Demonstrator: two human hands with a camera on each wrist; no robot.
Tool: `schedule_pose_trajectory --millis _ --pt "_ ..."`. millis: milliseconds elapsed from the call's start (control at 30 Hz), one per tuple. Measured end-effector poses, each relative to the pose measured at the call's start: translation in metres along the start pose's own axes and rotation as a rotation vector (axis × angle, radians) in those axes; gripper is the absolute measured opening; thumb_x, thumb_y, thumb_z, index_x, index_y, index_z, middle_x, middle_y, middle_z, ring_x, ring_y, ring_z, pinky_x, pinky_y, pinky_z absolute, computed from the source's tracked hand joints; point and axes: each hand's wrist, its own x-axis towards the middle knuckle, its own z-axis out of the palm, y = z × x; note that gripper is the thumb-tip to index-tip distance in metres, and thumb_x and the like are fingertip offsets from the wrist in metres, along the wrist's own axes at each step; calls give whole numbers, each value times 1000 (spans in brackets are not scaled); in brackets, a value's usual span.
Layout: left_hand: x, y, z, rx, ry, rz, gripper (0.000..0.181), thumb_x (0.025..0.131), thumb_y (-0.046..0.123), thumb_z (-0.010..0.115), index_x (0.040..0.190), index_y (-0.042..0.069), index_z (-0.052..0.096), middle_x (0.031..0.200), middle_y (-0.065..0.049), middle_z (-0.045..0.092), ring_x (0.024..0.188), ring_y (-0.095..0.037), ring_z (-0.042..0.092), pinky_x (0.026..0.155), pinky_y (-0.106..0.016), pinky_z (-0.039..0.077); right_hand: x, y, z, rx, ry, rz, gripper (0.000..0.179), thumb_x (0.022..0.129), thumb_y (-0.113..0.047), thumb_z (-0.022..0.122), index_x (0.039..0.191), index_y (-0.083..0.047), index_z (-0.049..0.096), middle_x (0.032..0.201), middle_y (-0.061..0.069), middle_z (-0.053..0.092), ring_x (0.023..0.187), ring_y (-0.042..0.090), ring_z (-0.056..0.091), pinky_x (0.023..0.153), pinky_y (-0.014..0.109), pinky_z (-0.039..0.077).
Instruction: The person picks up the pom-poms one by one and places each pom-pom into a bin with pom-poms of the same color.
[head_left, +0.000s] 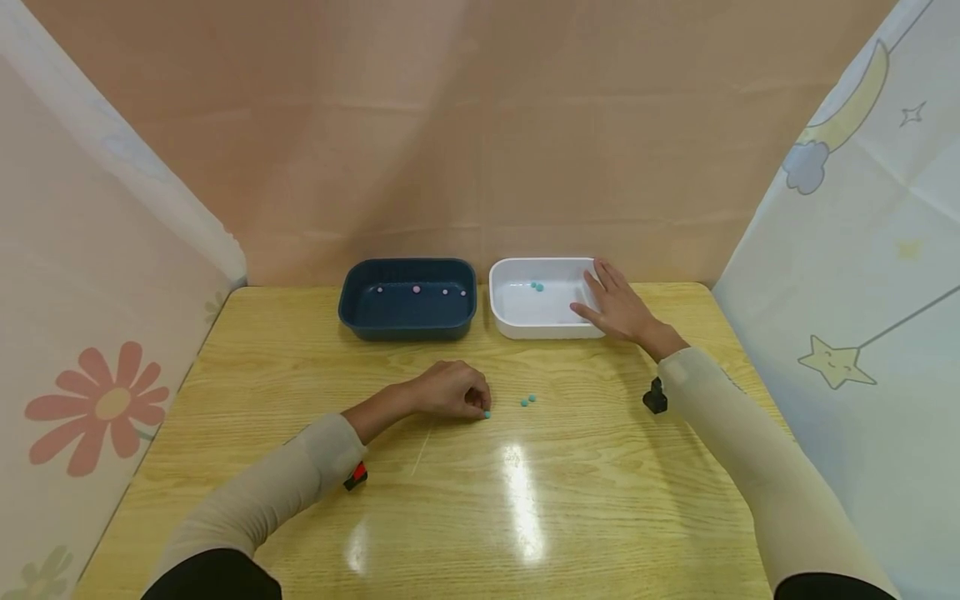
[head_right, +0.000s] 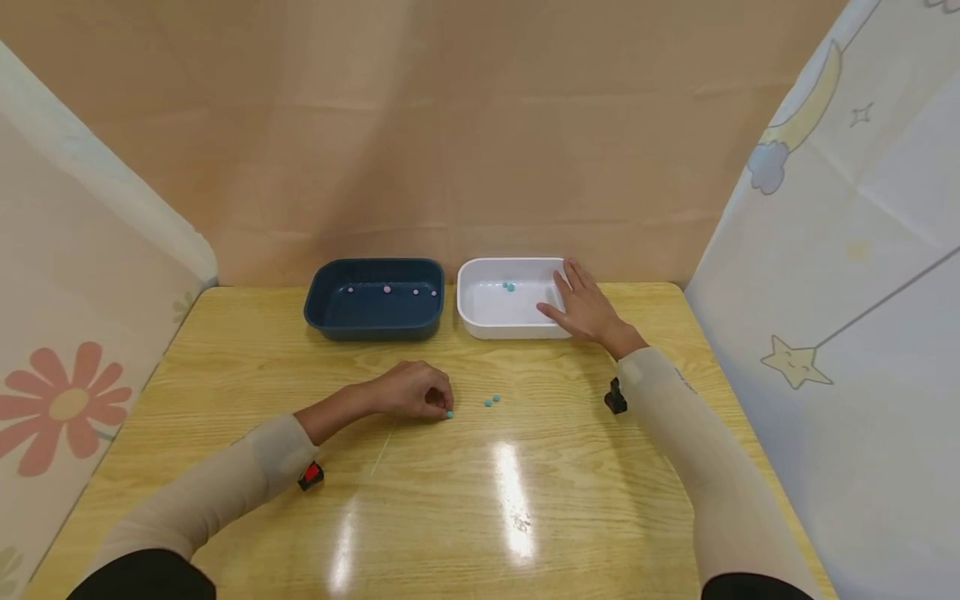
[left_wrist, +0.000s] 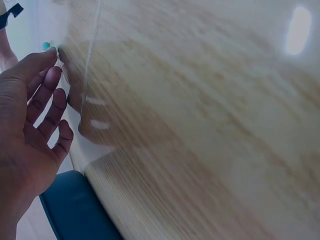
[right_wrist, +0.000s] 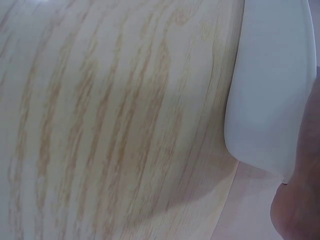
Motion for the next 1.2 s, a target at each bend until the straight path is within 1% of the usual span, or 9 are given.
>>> schedule_pose_trajectory --millis 267,400,600,800,900,967,1067,1200 --pt "-1 -2 1 -34 9 9 4 91 22 85 91 23 81 87 16 71 78 5 62 69 -20 52 0 0 0 1 -4 0 91 110 -58 40 165 9 14 175 28 -5 163 43 -5 131 53 -2" --pt "-1 -4 1 -32 28 17 4 91 23 84 91 23 80 86 17 71 78 5 62 69 -20 52 0 0 -1 1 -7 0 91 110 -58 40 165 10 14 174 28 -5 163 43 -5 131 53 -2" --pt "-2 -2 -1 -22 71 18 6 90 24 85 90 25 80 85 16 69 76 0 61 67 -21 51 1 -1 -1 10 -4 4 89 110 -54 44 165 11 15 174 30 -3 163 44 -4 131 55 -1" --pt "0 -3 -5 7 127 19 6 88 23 85 91 25 80 86 13 71 78 -3 62 67 -22 50 2 0 0 3 -10 6 89 110 -54 43 165 10 15 174 29 -3 163 44 -4 131 55 -1" --pt "1 -3 -9 2 158 30 4 90 20 83 92 23 82 86 12 71 78 -4 61 68 -21 50 1 0 0 0 -11 7 90 110 -55 43 165 10 16 174 29 -3 163 44 -4 131 55 -1" --pt "1 -3 -14 -12 190 43 2 90 20 83 92 21 83 87 12 72 77 -5 61 66 -21 50 1 0 0 1 -11 9 90 110 -55 44 165 10 16 174 29 -3 163 44 -4 131 55 -1" --pt "2 -2 -23 -35 249 59 4 91 21 83 93 17 83 88 11 73 78 -5 62 64 -21 51 0 -1 -1 0 -10 11 90 110 -54 44 165 10 15 174 29 -4 163 44 -4 131 55 -1" --pt "6 0 -34 -52 320 50 4 89 19 84 91 16 83 89 10 74 78 -7 63 62 -21 50 0 -2 -1 0 -7 8 89 110 -54 44 165 11 15 174 29 -3 163 44 -4 131 55 -1"
